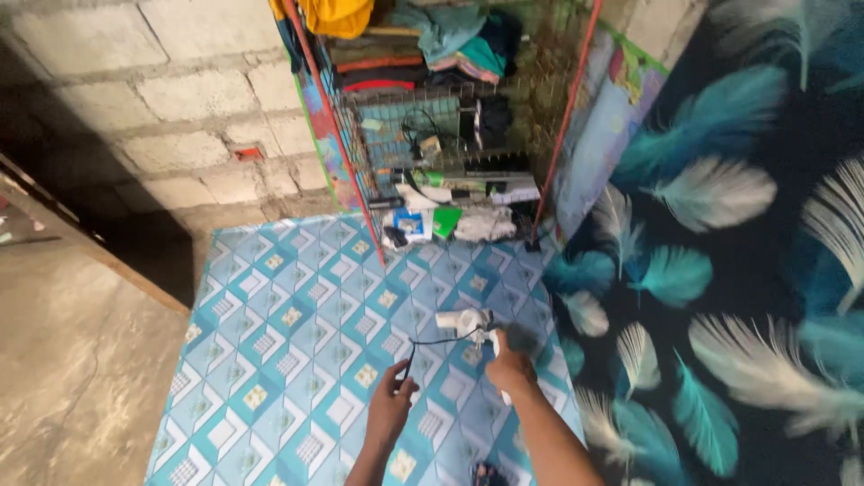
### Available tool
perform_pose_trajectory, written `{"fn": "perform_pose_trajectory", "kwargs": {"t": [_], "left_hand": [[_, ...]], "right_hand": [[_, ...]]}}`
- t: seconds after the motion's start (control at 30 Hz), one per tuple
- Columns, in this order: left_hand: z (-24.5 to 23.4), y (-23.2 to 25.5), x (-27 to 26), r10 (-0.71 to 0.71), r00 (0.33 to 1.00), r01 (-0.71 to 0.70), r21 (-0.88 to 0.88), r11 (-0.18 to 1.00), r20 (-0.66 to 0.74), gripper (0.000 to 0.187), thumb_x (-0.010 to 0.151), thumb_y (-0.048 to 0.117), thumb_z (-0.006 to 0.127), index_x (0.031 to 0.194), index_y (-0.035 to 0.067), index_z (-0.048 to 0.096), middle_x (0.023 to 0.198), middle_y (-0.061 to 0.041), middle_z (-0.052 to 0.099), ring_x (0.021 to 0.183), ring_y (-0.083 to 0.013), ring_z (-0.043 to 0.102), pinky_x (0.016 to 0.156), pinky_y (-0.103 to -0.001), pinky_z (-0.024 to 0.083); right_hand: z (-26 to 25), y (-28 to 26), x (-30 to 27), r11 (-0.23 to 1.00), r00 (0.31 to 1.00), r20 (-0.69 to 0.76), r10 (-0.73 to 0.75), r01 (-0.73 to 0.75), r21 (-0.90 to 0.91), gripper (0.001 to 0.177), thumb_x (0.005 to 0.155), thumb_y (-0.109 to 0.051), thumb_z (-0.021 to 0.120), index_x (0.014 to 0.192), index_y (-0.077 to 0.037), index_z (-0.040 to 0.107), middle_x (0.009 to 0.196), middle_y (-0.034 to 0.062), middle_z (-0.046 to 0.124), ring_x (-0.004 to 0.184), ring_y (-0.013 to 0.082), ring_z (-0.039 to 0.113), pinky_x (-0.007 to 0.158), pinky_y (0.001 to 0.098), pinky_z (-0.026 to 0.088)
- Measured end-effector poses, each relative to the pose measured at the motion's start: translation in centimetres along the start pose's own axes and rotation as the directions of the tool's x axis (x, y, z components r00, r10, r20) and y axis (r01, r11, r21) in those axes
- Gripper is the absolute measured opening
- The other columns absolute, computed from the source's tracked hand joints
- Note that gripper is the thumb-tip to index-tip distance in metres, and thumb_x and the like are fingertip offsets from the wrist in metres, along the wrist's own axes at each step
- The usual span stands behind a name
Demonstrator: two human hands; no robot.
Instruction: The person holds a handheld vacuum cleaner and untangles its power cord by hand while moving across the room. They pull the cord through their fingers and lay it out on the floor and a patterned mat.
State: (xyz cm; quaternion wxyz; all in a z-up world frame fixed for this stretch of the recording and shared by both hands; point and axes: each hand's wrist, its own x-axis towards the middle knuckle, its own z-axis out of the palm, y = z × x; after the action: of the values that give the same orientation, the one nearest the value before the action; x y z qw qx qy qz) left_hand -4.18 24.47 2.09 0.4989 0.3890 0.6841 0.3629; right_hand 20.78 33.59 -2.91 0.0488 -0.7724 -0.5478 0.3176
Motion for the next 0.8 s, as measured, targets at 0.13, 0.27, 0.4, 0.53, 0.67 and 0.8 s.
{"fn": "perform_pose_trajectory", "kwargs": {"t": [0.13,0.27,0.4,0.53,0.67,0.8], "left_hand": [[2.4,2.0,5.0,-0.002,0.999,0.006,0.089,0.996,-0.05,0.043,0.096,0.025,0.059,0.139,0.023,0.06,0.095,-0.004,0.08,0.078,-0.0184,0.067,0.077,-0.033,0.053],[5.5,2.2,9.9,0.011,0.996,0.0,0.12,0.993,-0.091,0.041,0.096,0.025,0.061,0.137,0.026,0.062,0.096,-0.006,0.082,0.093,-0.0147,0.073,0.085,-0.03,0.053],[7.8,-0.3,15.0,-0.065,0.993,0.077,0.121,0.99,-0.102,0.041,0.095,0.025,0.062,0.136,0.028,0.063,0.095,-0.006,0.082,0.09,-0.0179,0.075,0.084,-0.033,0.055],[8.7,-3.9,20.3,-0.011,0.993,0.028,0.148,0.989,-0.116,0.042,0.092,0.024,0.067,0.134,0.025,0.066,0.084,-0.004,0.083,0.084,-0.0108,0.075,0.083,-0.028,0.054],[8.8,-8.3,25.1,-0.057,0.997,0.061,0.075,0.995,-0.052,0.045,0.091,0.022,0.07,0.135,0.017,0.065,0.077,-0.008,0.08,0.07,-0.0122,0.072,0.073,-0.029,0.056],[9.7,-12.1,27.6,0.052,0.998,-0.053,-0.055,0.997,-0.034,0.047,0.089,0.018,0.072,0.135,0.01,0.064,0.072,-0.01,0.079,0.063,-0.0139,0.072,0.066,-0.03,0.056]], "right_hand": [[-5.9,-3.7,2.2,0.994,0.98,0.168,0.11,-0.111,-0.008,0.084,0.09,-0.012,0.053,0.16,-0.045,0.02,0.108,0.0166,0.074,0.084,0.0309,0.078,0.081,0.0419,0.061],[-9.0,-5.1,6.6,0.994,0.971,0.213,0.105,-0.101,-0.027,0.087,0.09,-0.008,0.051,0.161,-0.046,0.017,0.108,0.0159,0.076,0.085,0.0313,0.08,0.082,0.0404,0.06],[-9.5,-5.6,12.6,0.994,0.974,0.209,0.087,-0.072,-0.079,0.086,0.094,-0.013,0.053,0.161,-0.046,0.011,0.118,0.0153,0.071,0.102,0.032,0.073,0.089,0.044,0.057],[-8.2,-5.2,18.0,0.996,0.978,0.206,0.037,-0.019,-0.087,0.087,0.094,-0.012,0.052,0.162,-0.045,0.007,0.123,0.0165,0.069,0.107,0.035,0.071,0.092,0.0443,0.057],[-6.3,-4.8,22.3,0.991,0.972,0.231,0.043,-0.012,-0.133,0.088,0.095,-0.012,0.05,0.161,-0.046,0.003,0.122,0.0166,0.07,0.11,0.034,0.07,0.092,0.0431,0.057],[-5.6,-5.2,24.5,0.987,0.954,0.28,0.107,-0.069,-0.144,0.093,0.096,-0.011,0.05,0.162,-0.048,-0.002,0.122,0.0155,0.071,0.11,0.032,0.073,0.092,0.0414,0.058]]}}
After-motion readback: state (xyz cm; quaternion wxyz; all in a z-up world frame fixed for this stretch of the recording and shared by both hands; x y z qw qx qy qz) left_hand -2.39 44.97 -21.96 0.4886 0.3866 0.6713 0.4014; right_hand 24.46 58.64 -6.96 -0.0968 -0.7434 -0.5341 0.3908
